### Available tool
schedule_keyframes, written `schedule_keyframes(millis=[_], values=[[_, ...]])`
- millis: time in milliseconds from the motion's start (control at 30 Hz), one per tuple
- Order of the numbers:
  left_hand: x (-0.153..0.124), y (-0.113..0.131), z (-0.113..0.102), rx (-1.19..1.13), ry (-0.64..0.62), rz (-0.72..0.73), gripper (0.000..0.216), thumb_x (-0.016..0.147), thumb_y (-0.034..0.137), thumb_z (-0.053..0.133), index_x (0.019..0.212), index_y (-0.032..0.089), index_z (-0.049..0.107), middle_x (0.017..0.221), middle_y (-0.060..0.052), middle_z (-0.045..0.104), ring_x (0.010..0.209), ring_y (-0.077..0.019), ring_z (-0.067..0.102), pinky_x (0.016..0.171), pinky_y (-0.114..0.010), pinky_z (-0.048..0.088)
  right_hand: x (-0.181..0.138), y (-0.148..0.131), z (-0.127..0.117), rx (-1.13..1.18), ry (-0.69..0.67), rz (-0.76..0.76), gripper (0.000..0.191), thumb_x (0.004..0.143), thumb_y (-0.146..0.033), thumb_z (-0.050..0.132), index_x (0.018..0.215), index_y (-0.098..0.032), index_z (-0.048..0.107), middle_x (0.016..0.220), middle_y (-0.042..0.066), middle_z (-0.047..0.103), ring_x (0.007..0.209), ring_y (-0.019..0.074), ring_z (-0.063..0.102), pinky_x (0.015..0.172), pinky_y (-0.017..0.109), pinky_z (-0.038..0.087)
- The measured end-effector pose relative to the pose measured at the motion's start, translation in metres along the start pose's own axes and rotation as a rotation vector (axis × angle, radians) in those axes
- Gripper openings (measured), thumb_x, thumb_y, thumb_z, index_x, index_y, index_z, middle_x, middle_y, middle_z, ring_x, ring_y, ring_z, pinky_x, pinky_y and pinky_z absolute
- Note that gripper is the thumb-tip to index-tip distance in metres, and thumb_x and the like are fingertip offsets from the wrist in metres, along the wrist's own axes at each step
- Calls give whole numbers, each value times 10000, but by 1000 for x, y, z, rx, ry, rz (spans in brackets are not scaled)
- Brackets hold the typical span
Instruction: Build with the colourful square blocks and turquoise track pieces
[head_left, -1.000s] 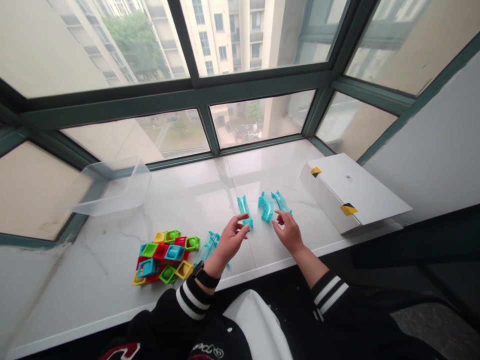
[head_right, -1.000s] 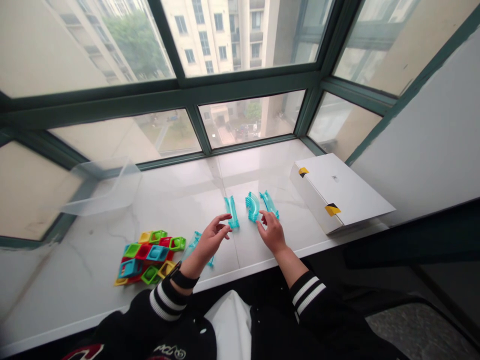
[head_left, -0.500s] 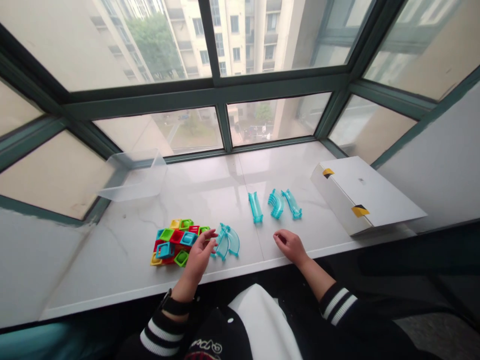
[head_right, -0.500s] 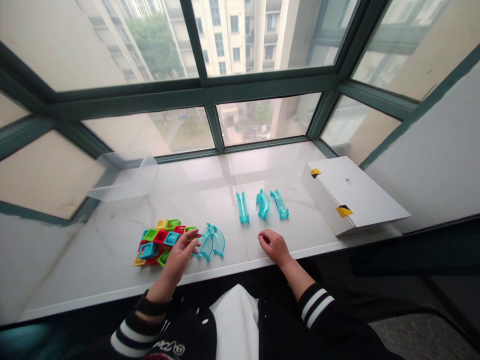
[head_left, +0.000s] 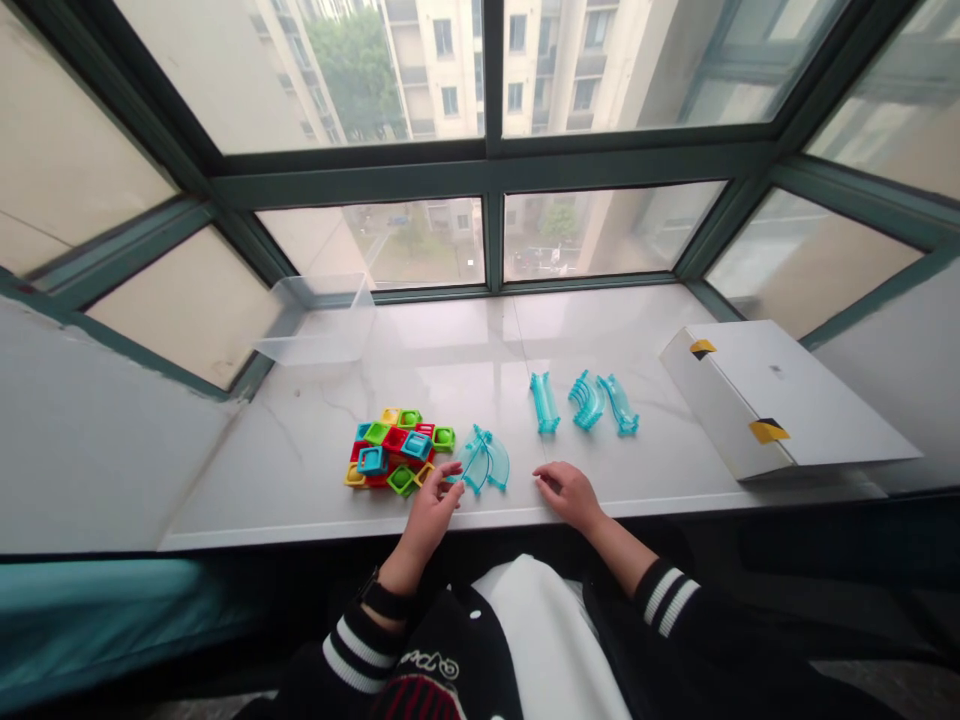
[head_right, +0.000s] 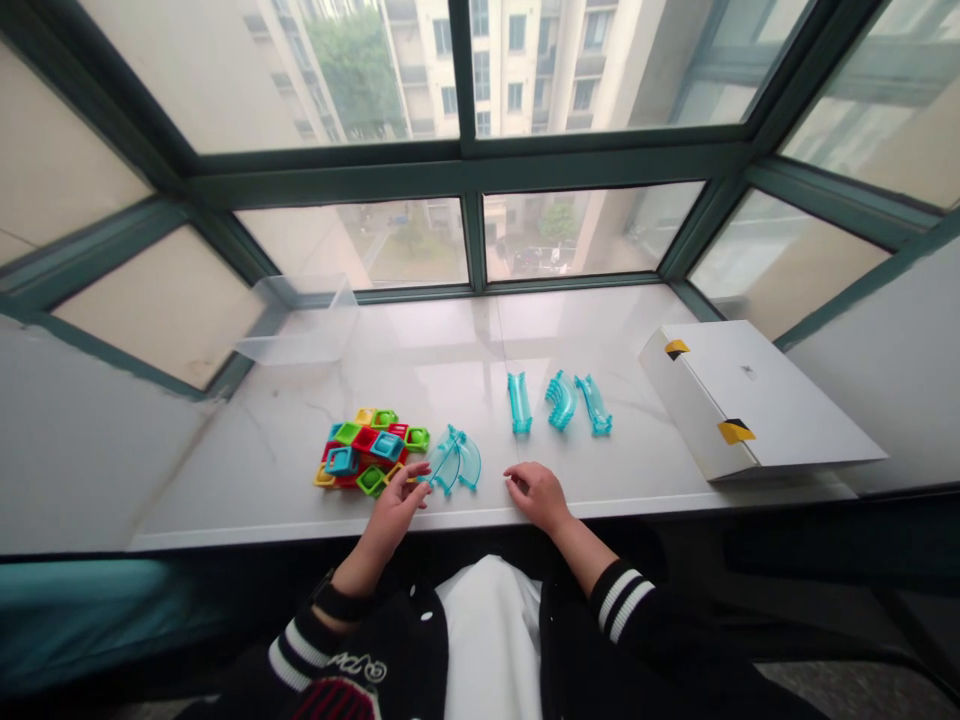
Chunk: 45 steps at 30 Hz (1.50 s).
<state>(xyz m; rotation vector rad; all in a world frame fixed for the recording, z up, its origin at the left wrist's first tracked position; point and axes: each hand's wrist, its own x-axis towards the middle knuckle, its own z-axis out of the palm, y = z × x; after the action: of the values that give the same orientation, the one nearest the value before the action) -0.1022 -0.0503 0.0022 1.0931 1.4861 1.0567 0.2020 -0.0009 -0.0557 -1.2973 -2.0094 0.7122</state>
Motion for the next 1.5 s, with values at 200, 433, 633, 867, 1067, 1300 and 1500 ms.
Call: schedule_keyframes(millis=[200, 433, 633, 867, 1067, 1300, 1500], values=[[1, -6, 5, 231, -13, 142, 417, 890, 373, 692, 1278, 223, 653, 1301, -120, 629, 877, -197, 698, 707, -346, 613, 0, 6, 1, -8, 14, 21, 162, 962, -266, 587, 1016, -249, 739, 960, 55, 775, 868, 239, 710, 840, 391, 557], [9, -12, 17, 687, 9, 381, 581, 873, 244, 715, 1413, 231, 502, 1302, -129, 623, 1219, -307, 645, 1013, -482, 566, 1, 5, 2, -28, 13, 5, 160, 966, -255, 581, 989, -250, 739, 965, 55, 786, 905, 250, 721, 849, 395, 557], [18, -16, 27, 875, 9, 339, 624, 919, 289, 672, 1485, 203, 423, 1311, -162, 621, 1192, -315, 646, 986, -460, 556, 1, 3, 0, -18, 11, 5, 161, 977, -263, 576, 975, -256, 737, 956, 49, 782, 907, 245, 720, 853, 386, 549], [22, -15, 33, 1015, 10, 365, 659, 905, 252, 670, 1513, 176, 426, 1204, -151, 683, 1141, -338, 619, 993, -479, 519, 2, 2, 0, -16, 6, 20, 168, 974, -263, 575, 968, -252, 742, 962, 52, 783, 909, 243, 716, 859, 383, 546], [26, -15, 34, 901, 43, 416, 605, 883, 268, 682, 1450, 184, 487, 1121, -148, 685, 1070, -344, 636, 968, -510, 527, 2, 1, -1, -18, 3, 14, 177, 986, -276, 563, 967, -255, 738, 959, 53, 782, 907, 245, 712, 855, 391, 544], [26, -11, 31, 744, 60, 380, 561, 883, 252, 664, 1418, 204, 499, 1156, -138, 653, 1047, -308, 661, 937, -473, 556, 2, 1, -1, -19, 10, 12, 188, 986, -292, 561, 962, -258, 745, 954, 56, 784, 900, 247, 713, 848, 393, 554], [25, -7, 31, 632, 98, 317, 512, 902, 299, 654, 1384, 192, 520, 1128, -134, 636, 1036, -308, 660, 921, -489, 568, 2, 2, 0, -29, 3, 11, 178, 981, -271, 564, 963, -254, 740, 959, 51, 782, 908, 244, 712, 859, 390, 547]])
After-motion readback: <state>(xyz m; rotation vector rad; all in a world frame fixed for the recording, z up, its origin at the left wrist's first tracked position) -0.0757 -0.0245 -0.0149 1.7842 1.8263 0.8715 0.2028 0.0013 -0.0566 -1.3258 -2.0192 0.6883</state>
